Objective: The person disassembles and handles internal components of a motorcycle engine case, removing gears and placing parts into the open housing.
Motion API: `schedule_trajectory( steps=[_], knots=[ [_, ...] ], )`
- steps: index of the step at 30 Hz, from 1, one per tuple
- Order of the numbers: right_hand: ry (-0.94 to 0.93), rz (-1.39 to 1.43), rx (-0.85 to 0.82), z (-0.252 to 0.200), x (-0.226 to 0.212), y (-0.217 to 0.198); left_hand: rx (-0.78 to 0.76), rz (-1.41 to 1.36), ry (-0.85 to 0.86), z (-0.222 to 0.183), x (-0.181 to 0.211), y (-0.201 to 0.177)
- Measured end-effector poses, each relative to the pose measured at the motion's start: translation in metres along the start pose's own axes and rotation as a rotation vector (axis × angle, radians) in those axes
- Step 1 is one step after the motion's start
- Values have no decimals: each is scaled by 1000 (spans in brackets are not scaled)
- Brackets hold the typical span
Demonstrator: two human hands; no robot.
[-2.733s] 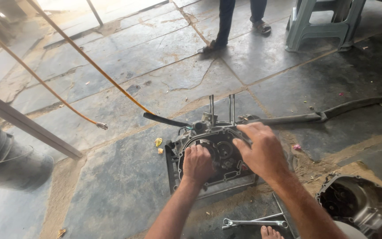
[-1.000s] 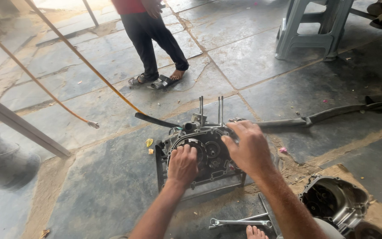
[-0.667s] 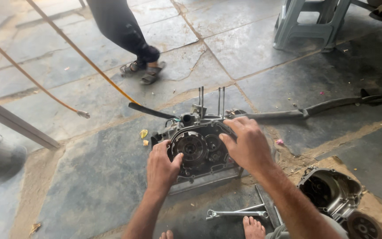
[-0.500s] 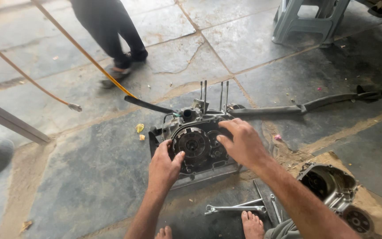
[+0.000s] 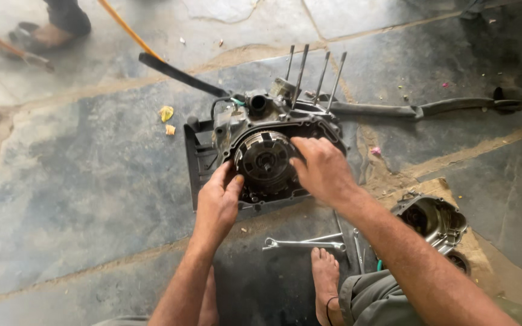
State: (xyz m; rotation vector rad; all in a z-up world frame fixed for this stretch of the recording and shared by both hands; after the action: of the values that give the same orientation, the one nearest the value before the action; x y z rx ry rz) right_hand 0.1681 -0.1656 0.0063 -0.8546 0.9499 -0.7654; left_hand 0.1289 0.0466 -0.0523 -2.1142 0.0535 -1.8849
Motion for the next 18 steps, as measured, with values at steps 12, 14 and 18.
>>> schedule_trajectory(
  steps=[12,14,18],
  knots=[
    [-66,-90,89,4,3,15,-92,-86,-196,-2,5,1],
    [-80,-90,90,3,1,13,-92,-124,-139,-4,6,0],
    [-95,-72,115,-2,-3,7,-75,-154,-17,-4,9,-1]
  ],
)
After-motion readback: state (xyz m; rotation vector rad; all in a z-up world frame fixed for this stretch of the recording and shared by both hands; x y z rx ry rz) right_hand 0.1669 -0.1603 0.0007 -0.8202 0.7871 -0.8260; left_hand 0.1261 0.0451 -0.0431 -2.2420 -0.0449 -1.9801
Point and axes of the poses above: each hand's wrist, its own z-axis towards the middle knuckle, its own y-axis out of the palm, x = y × z, the point moved 6 cm from there along z, towards the middle knuckle, and after that the axes turned 6 degrees about x, right-handed, at the moved point
